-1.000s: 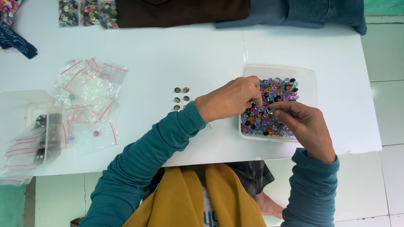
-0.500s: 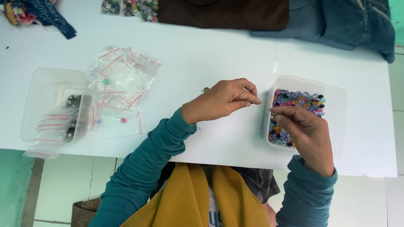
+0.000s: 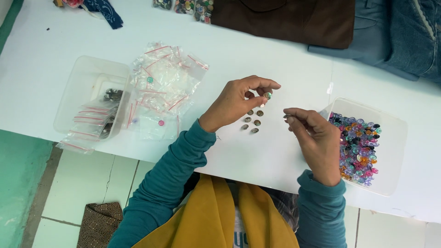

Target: Sorting various colored buttons from a container and placing specific ones into a small plastic bag.

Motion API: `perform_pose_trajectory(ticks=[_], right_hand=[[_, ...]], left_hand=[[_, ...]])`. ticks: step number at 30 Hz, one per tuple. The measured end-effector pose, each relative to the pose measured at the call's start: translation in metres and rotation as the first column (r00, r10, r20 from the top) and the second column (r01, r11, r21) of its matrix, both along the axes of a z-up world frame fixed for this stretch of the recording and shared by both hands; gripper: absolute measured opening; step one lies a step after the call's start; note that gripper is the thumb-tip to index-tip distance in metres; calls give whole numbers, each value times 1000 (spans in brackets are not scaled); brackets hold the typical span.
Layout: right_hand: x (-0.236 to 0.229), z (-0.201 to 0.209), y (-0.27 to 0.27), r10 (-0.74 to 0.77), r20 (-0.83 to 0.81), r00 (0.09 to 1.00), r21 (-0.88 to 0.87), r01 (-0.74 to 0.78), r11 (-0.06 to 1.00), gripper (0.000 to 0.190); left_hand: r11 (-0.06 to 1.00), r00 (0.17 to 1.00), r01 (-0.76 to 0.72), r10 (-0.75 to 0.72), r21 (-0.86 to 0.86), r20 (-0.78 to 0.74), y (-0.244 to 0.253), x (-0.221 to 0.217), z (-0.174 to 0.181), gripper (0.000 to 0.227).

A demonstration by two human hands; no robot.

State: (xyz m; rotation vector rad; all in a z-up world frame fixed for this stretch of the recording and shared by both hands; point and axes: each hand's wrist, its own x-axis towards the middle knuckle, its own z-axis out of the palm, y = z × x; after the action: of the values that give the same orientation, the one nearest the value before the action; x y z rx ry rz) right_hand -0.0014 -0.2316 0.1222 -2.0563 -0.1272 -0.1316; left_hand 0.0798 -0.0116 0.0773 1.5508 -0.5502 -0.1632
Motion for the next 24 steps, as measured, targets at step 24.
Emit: perform_pose_trajectory(ticks=[24], right_hand=[[88, -121, 28, -16, 13, 1000, -224, 19, 974, 21]], left_hand=[[933, 953, -300, 283, 201, 109, -21, 28, -107, 31]])
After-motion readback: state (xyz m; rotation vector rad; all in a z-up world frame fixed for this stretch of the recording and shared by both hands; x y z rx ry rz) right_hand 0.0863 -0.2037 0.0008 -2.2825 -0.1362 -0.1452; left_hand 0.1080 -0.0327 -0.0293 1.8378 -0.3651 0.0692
